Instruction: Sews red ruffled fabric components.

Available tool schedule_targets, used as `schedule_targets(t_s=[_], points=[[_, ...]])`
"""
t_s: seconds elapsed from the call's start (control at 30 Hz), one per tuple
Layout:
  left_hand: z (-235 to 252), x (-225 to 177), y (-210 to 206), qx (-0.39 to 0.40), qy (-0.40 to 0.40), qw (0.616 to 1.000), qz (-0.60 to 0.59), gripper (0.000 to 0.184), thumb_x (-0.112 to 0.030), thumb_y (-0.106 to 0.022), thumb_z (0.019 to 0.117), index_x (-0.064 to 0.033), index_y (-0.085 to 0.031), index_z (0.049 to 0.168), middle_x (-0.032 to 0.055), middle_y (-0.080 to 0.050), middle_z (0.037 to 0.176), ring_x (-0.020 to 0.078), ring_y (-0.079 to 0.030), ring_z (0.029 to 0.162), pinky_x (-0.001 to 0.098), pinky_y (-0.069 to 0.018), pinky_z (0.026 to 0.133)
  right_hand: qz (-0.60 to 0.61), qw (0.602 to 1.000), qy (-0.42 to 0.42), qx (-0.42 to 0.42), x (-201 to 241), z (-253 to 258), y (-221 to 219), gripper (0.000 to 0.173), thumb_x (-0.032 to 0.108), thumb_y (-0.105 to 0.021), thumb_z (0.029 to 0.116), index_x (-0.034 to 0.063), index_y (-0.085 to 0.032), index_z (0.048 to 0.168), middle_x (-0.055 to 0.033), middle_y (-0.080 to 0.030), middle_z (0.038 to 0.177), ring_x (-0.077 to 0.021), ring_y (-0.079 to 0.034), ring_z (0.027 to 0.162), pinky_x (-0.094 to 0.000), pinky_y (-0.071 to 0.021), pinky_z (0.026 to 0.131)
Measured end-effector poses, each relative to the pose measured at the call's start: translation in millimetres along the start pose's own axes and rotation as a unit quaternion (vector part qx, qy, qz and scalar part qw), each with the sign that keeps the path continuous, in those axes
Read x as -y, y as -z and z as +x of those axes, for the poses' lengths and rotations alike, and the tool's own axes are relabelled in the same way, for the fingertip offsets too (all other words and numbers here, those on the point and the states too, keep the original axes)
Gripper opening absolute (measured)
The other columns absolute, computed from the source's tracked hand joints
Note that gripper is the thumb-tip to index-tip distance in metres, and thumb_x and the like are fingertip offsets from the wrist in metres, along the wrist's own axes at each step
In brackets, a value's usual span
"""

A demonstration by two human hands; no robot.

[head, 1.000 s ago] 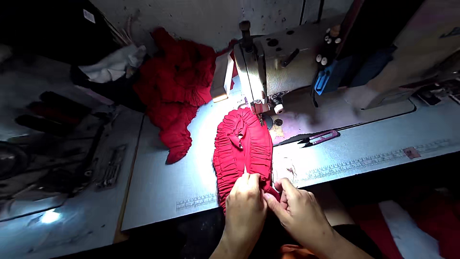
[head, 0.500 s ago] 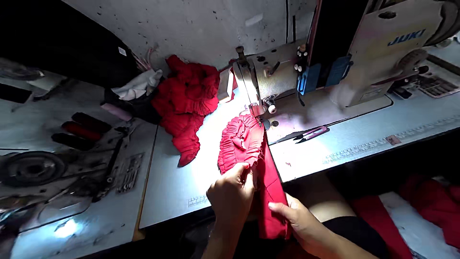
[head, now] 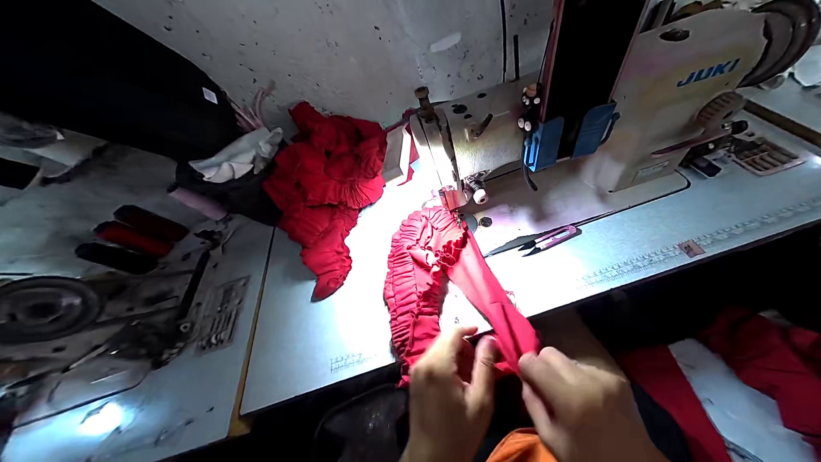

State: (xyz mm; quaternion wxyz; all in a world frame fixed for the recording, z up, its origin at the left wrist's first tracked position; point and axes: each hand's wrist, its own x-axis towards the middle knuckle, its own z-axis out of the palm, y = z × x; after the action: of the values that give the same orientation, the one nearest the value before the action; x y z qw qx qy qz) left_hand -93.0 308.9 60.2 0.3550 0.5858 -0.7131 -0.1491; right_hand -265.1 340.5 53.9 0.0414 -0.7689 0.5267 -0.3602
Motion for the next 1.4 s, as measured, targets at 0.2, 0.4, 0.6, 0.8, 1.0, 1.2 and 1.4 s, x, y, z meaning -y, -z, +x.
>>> schedule_targets(t_s=[0.2,0.4,0.6,0.8,1.0,1.2,1.4], points=[[-19.5,-14.4,-4.7,0.087,0.378,0.760,-0.521,0.020,-0.008,-0.059,0.0988,0.0017,-0.062,0.116,0.0105,-0.074,0.092,0.0158,-0.074,0.082,0.0339,-0.0636,0.078,0.269,0.956,-0.045,0.110,2.6,-16.4,-4.0,0.031,0.031,-0.064,0.0984,0.0071,-0.073,0.080,-0.0054,-0.067,0.076,-0.0149,-0.066,0.069,-0.0345,-0.0549,0.058],[-60.6,-18.9,-13.6,0.244,0.379,0.663,-0.597,0.020,0.001,-0.065,0.0933,-0.0047,-0.064,0.112,0.0040,-0.077,0.094,0.0127,-0.075,0.087,0.0337,-0.0622,0.084,0.546,0.740,-0.377,0.112,-39.8,29.9,-41.6,0.026,0.025,-0.054,0.1062,0.0051,-0.068,0.097,-0.0005,-0.071,0.082,-0.0065,-0.070,0.076,-0.0239,-0.0593,0.071],[-75.1,-7.9,3.5,0.241,0.176,0.938,-0.174,0.032,-0.033,-0.080,0.0882,-0.0034,-0.074,0.100,0.0052,-0.075,0.088,0.0163,-0.073,0.081,0.0431,-0.0616,0.075,0.528,0.747,-0.400,0.064,-48.3,42.4,-48.8,0.009,-0.008,-0.072,0.0861,-0.0008,-0.067,0.088,-0.0036,-0.067,0.072,-0.0083,-0.063,0.062,-0.0221,-0.0537,0.057],[6.8,16.9,-31.0,-0.072,-0.031,0.977,0.200,0.041,-0.017,-0.065,0.0900,0.0041,-0.068,0.125,0.0240,-0.067,0.124,0.0406,-0.063,0.120,0.0515,-0.0529,0.098,0.557,0.694,-0.453,0.046,-27.3,23.7,-53.2,0.007,0.002,-0.055,0.1010,0.0005,-0.056,0.108,-0.0083,-0.067,0.088,-0.0148,-0.068,0.078,-0.0310,-0.0594,0.071],[66.5,29.6,-31.4,-0.059,0.028,0.986,0.153,0.017,-0.003,-0.064,0.0917,0.0034,-0.073,0.104,0.0216,-0.071,0.101,0.0370,-0.072,0.090,0.0546,-0.0589,0.078,0.524,0.740,-0.418,0.062,-36.1,17.5,-31.5,0.015,0.000,-0.075,0.0838,-0.0018,-0.073,0.098,-0.0102,-0.076,0.083,-0.0149,-0.074,0.075,-0.0300,-0.0635,0.070],[74.2,26.1,47.3,-0.076,-0.112,0.948,0.289,0.013,-0.007,-0.064,0.0932,0.0031,-0.071,0.095,0.0220,-0.065,0.085,0.0386,-0.067,0.067,0.0534,-0.0515,0.054,0.367,0.858,-0.343,0.112,-59.2,-14.6,-36.2,0.012,0.018,-0.078,0.0778,0.0118,-0.073,0.087,0.0035,-0.073,0.075,-0.0045,-0.071,0.068,-0.0247,-0.0604,0.062],[27.2,70.3,-12.1,0.098,-0.219,0.926,0.292,0.049,-0.055,-0.059,0.0966,-0.0235,-0.071,0.133,0.0146,-0.070,0.124,0.0342,-0.070,0.091,0.0470,-0.0553,0.058,0.475,0.796,-0.322,0.192,-30.2,-30.1,-61.7,0.013,0.013,-0.077,0.0814,0.0060,-0.072,0.091,0.0003,-0.074,0.081,-0.0061,-0.072,0.075,-0.0276,-0.0627,0.071]])
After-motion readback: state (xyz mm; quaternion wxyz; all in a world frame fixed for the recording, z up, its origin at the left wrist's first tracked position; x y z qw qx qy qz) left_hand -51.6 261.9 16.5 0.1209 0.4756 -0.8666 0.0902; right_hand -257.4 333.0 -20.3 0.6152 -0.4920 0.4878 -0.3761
